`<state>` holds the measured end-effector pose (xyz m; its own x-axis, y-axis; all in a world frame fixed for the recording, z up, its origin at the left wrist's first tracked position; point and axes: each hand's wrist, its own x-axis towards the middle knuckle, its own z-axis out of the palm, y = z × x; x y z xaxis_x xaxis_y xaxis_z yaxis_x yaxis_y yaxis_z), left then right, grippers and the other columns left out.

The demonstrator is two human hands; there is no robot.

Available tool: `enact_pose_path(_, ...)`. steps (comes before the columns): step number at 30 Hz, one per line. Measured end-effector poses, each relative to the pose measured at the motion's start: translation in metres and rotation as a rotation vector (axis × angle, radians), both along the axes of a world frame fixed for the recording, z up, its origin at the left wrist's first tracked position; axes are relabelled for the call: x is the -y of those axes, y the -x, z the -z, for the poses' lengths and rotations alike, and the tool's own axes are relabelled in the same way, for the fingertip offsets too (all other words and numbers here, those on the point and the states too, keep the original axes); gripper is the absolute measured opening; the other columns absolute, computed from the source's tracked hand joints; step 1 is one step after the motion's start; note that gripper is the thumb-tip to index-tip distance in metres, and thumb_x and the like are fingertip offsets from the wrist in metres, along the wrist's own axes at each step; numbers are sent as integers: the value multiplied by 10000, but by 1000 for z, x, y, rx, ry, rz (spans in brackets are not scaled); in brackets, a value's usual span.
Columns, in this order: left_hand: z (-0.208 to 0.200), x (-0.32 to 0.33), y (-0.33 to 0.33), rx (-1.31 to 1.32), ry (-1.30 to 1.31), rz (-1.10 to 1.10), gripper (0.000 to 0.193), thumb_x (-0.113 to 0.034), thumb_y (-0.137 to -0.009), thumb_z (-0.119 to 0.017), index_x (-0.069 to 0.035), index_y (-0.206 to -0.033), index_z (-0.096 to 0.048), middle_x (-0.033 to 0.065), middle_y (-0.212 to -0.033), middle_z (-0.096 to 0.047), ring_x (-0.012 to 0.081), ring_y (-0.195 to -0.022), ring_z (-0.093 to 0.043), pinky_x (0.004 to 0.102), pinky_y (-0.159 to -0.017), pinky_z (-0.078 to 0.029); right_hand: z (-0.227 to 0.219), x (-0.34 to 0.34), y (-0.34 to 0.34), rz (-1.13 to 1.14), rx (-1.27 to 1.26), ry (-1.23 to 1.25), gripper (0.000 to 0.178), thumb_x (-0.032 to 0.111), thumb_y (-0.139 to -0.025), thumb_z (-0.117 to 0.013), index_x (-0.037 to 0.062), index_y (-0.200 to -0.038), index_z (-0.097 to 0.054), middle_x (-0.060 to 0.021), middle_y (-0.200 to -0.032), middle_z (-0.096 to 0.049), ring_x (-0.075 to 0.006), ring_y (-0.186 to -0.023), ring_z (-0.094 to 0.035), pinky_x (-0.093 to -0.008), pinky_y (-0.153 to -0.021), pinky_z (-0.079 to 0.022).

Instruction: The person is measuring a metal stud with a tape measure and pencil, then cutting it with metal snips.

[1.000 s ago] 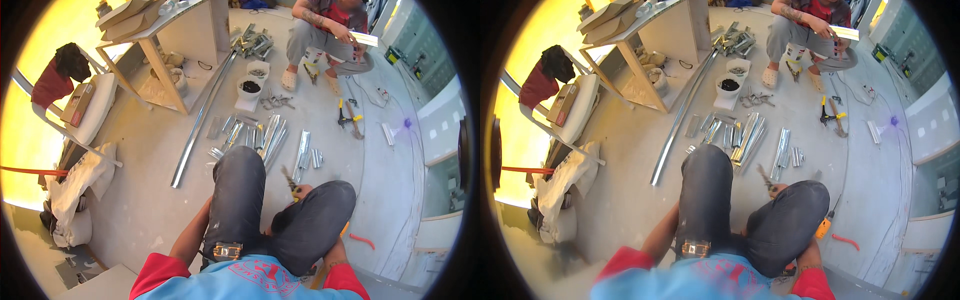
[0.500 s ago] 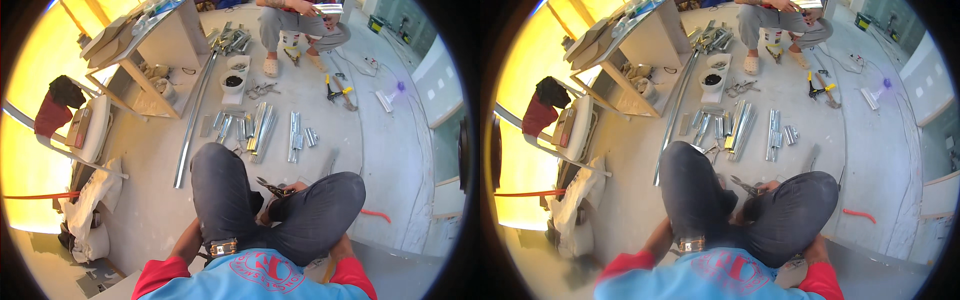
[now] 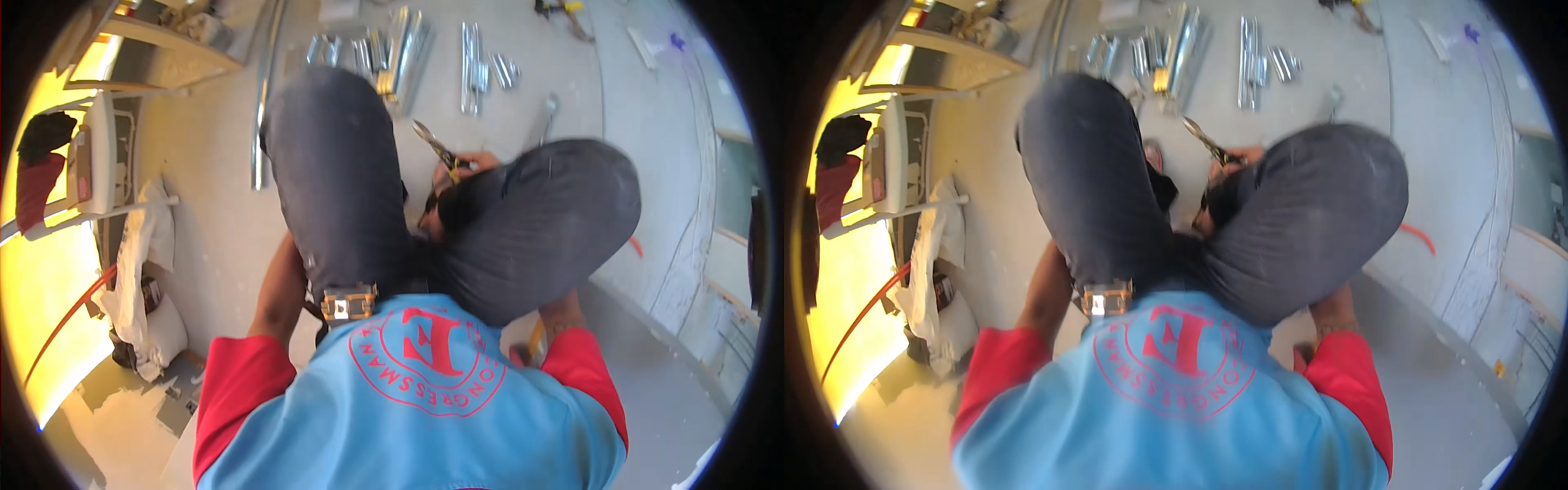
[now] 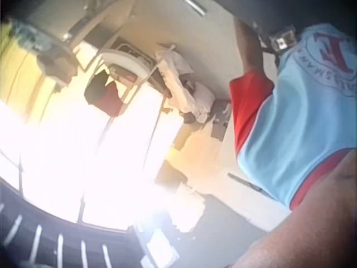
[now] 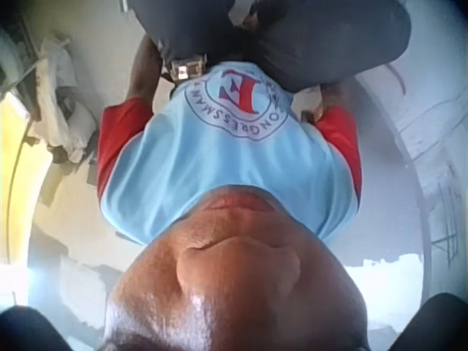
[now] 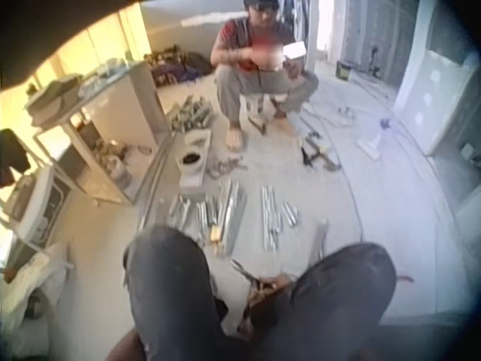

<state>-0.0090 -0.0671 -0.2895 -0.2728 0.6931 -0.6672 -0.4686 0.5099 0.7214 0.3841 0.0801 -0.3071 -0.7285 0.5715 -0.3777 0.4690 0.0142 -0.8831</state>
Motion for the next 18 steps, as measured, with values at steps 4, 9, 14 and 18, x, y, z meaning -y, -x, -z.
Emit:
enact_pose_path(4,-7,-12,10,18,-38,-2,684,-568,-1057,-489,17,-1393,-599,139,-1207,-702,262,-1060,-666,396,-971,-520,4,14,-20,47,60,-3,360,273,-969,-707,-20,-1178,-711,-108,-930,-756,-137,-864,-687,-333,-796,-538)
enact_pose_path(9,-19,1,12,52,-31,-28,688,-574,-1061,-480,14,-1399,-595,136,-1195,-703,257,-1047,-667,395,-965,-522,5,38,-40,89,133,14,358,273,-971,-704,-19,-1177,-712,-106,-929,-757,-137,-862,-688,-333,-794,-538)
enact_pose_path(14,-13,-17,-15,103,-7,-43,691,-579,-1064,-472,11,-1405,-590,133,-1184,-703,252,-1035,-668,395,-960,-524,17,49,-47,127,175,36,355,273,-973,-701,-19,-1175,-713,-104,-927,-757,-138,-860,-688,-333,-793,-538)
enact_pose_path(18,-21,-5,-41,81,57,-39,694,-584,-1067,-465,8,-1409,-587,130,-1175,-704,247,-1025,-669,394,-955,-525,25,60,-57,158,221,75,353,272,-974,-698,-19,-1174,-714,-103,-926,-757,-138,-858,-688,-333,-791,-538)
